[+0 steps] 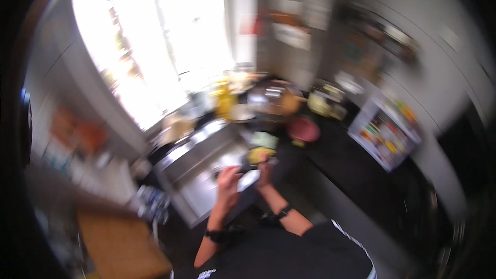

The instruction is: The person wipes down a black kitchen countertop with a grey cloth and then uses the same cloth to scrub the inside of a stainless steel sink while the water is running.

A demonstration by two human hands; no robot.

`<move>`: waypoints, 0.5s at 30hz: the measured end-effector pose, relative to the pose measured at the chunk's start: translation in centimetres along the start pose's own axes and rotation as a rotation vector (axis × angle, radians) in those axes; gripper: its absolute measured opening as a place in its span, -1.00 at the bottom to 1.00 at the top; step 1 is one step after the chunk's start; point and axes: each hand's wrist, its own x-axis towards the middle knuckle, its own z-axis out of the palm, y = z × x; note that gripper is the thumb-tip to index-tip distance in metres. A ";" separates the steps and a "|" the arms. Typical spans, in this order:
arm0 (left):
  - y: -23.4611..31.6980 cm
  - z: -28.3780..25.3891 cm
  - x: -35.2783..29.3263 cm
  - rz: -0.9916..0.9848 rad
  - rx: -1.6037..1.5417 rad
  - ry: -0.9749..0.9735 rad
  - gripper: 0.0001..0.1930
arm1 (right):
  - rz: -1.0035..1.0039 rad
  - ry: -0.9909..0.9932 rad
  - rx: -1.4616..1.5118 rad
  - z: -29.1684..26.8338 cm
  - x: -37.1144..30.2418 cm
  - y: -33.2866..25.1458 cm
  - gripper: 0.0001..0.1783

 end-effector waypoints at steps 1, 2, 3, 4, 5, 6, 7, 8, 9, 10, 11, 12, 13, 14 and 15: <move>1.5 1.6 0.0 -0.099 -0.140 -0.047 -0.80 | -0.137 0.080 -0.009 -2.1 0.3 -0.1 -0.50; 2.3 3.0 0.1 -0.084 -0.201 -0.063 -0.79 | -0.137 0.068 0.061 -3.8 0.5 -1.1 -0.50; 2.7 4.7 -0.5 -0.066 -0.242 -0.093 -0.76 | -0.133 0.022 0.122 -5.8 0.4 -2.0 -0.49; 3.7 6.4 -0.7 -0.005 -0.251 -0.130 -0.74 | -0.072 0.018 0.292 -7.8 -0.1 -3.1 -0.50; 4.1 7.2 -1.4 0.048 -0.285 -0.171 -0.73 | -0.019 -0.003 0.459 -9.1 -1.6 -4.2 -0.50; 3.8 6.8 -2.1 0.078 -0.265 -0.202 -0.72 | 0.055 -0.093 0.674 -8.7 -3.5 -5.4 -0.51; 5.9 8.1 -2.1 0.062 -0.337 -0.241 -0.71 | 0.108 -0.192 0.859 -10.2 -4.9 -7.2 -0.51; 6.7 9.1 -2.3 0.056 -0.323 -0.274 -0.71 | 0.090 -0.146 0.815 -11.3 -5.5 -7.1 -0.52; 7.9 10.7 -2.0 0.135 -0.331 -0.325 -0.71 | 0.066 -0.094 0.761 -13.1 -5.8 -6.6 -0.52; 9.4 12.0 -1.6 0.210 -0.334 -0.376 -0.71 | 0.039 -0.264 0.932 -15.4 -5.5 -5.9 -0.52; 10.8 13.6 -1.5 0.282 -0.349 -0.433 -0.71 | 0.007 -0.432 1.084 -18.3 -5.4 -4.8 -0.53; 11.3 15.3 -1.7 0.276 -0.391 -0.563 -0.72 | -0.035 -0.255 0.870 -20.7 -5.8 -2.5 -0.56; 11.9 15.9 -0.9 0.318 -0.332 -0.636 -0.72 | 0.012 -0.203 0.825 -20.7 -6.8 -2.8 -0.56; 12.4 18.0 -1.1 0.352 -0.285 -0.663 -0.72 | 0.028 -0.238 0.818 -21.3 -6.4 -4.6 -0.56; 13.0 19.6 -1.3 0.368 -0.281 -0.727 -0.72 | 0.018 -0.211 0.820 -22.7 -6.7 -5.9 -0.56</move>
